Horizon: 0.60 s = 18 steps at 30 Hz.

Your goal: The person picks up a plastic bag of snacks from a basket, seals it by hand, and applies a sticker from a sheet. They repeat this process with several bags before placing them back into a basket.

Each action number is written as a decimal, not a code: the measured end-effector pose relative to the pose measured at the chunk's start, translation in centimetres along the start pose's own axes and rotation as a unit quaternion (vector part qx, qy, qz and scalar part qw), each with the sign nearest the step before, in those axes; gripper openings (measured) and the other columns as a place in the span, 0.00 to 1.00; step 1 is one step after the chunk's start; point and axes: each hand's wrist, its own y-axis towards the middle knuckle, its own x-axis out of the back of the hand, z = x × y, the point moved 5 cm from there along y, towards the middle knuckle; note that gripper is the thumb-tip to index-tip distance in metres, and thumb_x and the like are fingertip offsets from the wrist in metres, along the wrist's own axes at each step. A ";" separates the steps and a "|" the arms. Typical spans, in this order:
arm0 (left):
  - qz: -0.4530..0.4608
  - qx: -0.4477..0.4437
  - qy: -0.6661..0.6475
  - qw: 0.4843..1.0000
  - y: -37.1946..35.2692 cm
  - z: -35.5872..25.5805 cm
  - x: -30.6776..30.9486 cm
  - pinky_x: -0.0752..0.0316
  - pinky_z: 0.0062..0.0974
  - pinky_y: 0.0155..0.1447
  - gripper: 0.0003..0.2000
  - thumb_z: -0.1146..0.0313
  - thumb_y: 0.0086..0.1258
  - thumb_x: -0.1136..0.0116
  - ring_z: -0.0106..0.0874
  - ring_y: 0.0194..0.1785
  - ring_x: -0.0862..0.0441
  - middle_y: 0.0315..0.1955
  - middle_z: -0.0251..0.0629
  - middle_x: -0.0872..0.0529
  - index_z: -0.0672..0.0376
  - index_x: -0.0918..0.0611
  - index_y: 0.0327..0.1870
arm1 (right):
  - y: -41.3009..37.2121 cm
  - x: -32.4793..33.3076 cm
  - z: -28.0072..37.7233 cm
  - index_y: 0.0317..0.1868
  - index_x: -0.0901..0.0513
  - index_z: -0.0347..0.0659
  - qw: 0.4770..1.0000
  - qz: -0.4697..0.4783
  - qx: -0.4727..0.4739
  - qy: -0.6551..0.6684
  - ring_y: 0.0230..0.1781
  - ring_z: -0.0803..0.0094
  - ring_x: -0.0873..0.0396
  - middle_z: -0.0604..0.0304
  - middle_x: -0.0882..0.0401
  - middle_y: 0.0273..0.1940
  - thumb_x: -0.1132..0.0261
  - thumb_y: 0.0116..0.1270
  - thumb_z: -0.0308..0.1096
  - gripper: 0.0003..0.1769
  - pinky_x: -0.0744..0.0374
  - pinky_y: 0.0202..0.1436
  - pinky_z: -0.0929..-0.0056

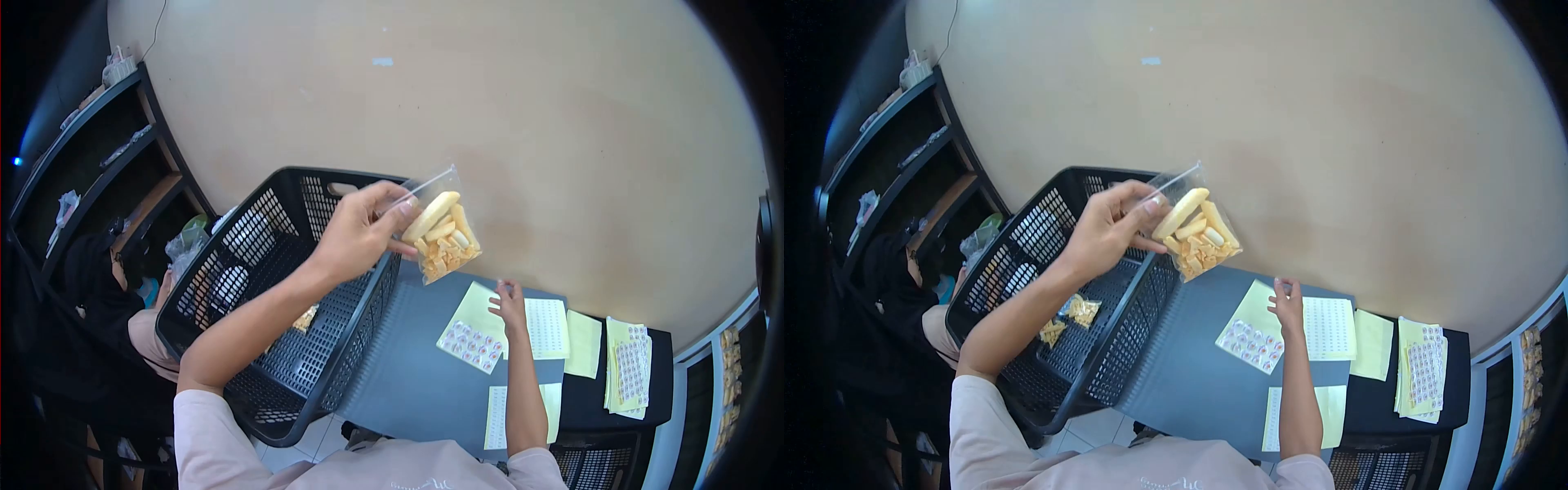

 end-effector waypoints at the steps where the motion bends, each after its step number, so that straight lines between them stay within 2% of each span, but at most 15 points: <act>1: 0.003 -0.019 0.012 1.000 0.0 -0.2 -0.3 0.11 0.25 0.43 0.15 0.69 0.79 0.53 0.35 0.47 0.14 0.44 0.50 0.16 0.75 0.24 0.55 | -0.5 -0.4 2.4 0.60 0.32 0.39 1.000 -0.001 0.009 0.004 0.50 0.59 0.20 0.49 0.25 0.55 0.44 0.76 0.48 0.24 0.18 0.50 0.63; 3: -0.006 -0.011 -0.003 1.000 0.2 0.0 -0.7 0.11 0.26 0.43 0.16 0.68 0.79 0.51 0.32 0.47 0.15 0.44 0.48 0.16 0.74 0.21 0.54 | -2.2 -0.9 8.0 0.65 0.34 0.41 0.994 -0.020 0.105 0.038 0.44 0.62 0.18 0.50 0.24 0.54 0.46 0.76 0.52 0.27 0.17 0.41 0.66; 4: -0.011 -0.027 0.017 0.999 0.2 -0.2 -1.2 0.11 0.27 0.43 0.15 0.68 0.79 0.51 0.31 0.47 0.15 0.44 0.46 0.16 0.73 0.20 0.54 | -3.4 -1.2 11.2 0.67 0.36 0.42 0.986 -0.049 0.158 0.029 0.48 0.62 0.18 0.49 0.23 0.53 0.52 0.78 0.56 0.30 0.19 0.44 0.67; 6: -0.021 -0.075 0.043 0.996 0.6 -0.4 -2.1 0.11 0.26 0.43 0.15 0.68 0.79 0.51 0.28 0.44 0.15 0.42 0.42 0.15 0.72 0.19 0.53 | -7.3 -1.7 17.9 0.67 0.37 0.41 0.946 -0.059 0.298 0.112 0.50 0.61 0.19 0.48 0.22 0.51 0.55 0.79 0.55 0.29 0.20 0.49 0.67; 7: -0.030 -0.088 0.063 0.994 0.6 -0.5 -2.7 0.11 0.23 0.40 0.15 0.68 0.79 0.52 0.25 0.41 0.15 0.38 0.40 0.15 0.70 0.19 0.54 | -8.6 -2.3 20.1 0.67 0.37 0.41 0.944 -0.062 0.303 0.115 0.50 0.61 0.19 0.48 0.22 0.51 0.55 0.79 0.55 0.29 0.20 0.49 0.67; 9: -0.043 -0.089 0.089 0.991 0.6 -1.2 -4.0 0.15 0.18 0.32 0.14 0.67 0.79 0.51 0.21 0.38 0.16 0.34 0.37 0.14 0.69 0.18 0.53 | -11.8 -2.9 24.4 0.67 0.39 0.38 0.865 -0.094 0.451 0.197 0.49 0.62 0.19 0.48 0.22 0.50 0.60 0.80 0.55 0.30 0.23 0.51 0.67; 10: -0.038 -0.093 0.089 0.991 0.4 -1.8 -4.8 0.15 0.18 0.32 0.14 0.67 0.79 0.51 0.21 0.38 0.16 0.34 0.37 0.14 0.69 0.18 0.53 | -12.7 -3.7 25.4 0.67 0.39 0.38 0.863 -0.099 0.454 0.197 0.49 0.62 0.19 0.48 0.22 0.50 0.60 0.80 0.55 0.30 0.23 0.51 0.67; 12: -0.050 -0.106 0.092 0.989 -0.1 -2.8 -6.0 0.21 0.16 0.29 0.13 0.68 0.78 0.49 0.17 0.37 0.17 0.31 0.36 0.14 0.68 0.17 0.50 | -14.4 -5.2 27.0 0.64 0.39 0.35 0.848 -0.146 0.494 0.125 0.39 0.64 0.18 0.50 0.19 0.40 0.64 0.80 0.55 0.30 0.23 0.42 0.69; 13: -0.046 -0.109 0.091 0.989 -0.1 -2.6 -6.4 0.21 0.16 0.29 0.13 0.68 0.78 0.49 0.17 0.37 0.17 0.31 0.36 0.14 0.68 0.17 0.50 | -14.4 -5.3 26.8 0.64 0.39 0.35 0.846 -0.150 0.496 0.125 0.39 0.64 0.18 0.50 0.19 0.40 0.64 0.80 0.55 0.30 0.23 0.42 0.69; 15: -0.070 -0.212 0.097 0.970 -0.2 -2.9 -6.9 0.26 0.15 0.29 0.12 0.70 0.78 0.48 0.17 0.33 0.18 0.31 0.37 0.14 0.69 0.17 0.49 | -13.6 -5.6 26.2 0.61 0.37 0.36 0.848 -0.179 0.491 0.093 0.28 0.67 0.21 0.55 0.20 0.29 0.66 0.80 0.55 0.30 0.26 0.33 0.70; 16: -0.071 -0.221 0.098 0.968 -0.3 -2.9 -6.9 0.28 0.14 0.30 0.10 0.73 0.76 0.47 0.16 0.28 0.20 0.29 0.37 0.13 0.68 0.16 0.48 | -13.3 -5.2 26.1 0.57 0.35 0.37 0.836 -0.213 0.488 0.129 0.20 0.71 0.25 0.59 0.24 0.20 0.67 0.80 0.56 0.29 0.30 0.26 0.74; 18: -0.053 -0.228 0.109 0.966 -1.1 -3.3 -6.9 0.29 0.14 0.30 0.09 0.74 0.76 0.47 0.15 0.27 0.21 0.27 0.37 0.14 0.68 0.16 0.48 | -13.1 -4.5 26.0 0.56 0.35 0.37 0.842 -0.186 0.475 0.176 0.19 0.74 0.27 0.59 0.25 0.19 0.67 0.80 0.56 0.29 0.32 0.25 0.76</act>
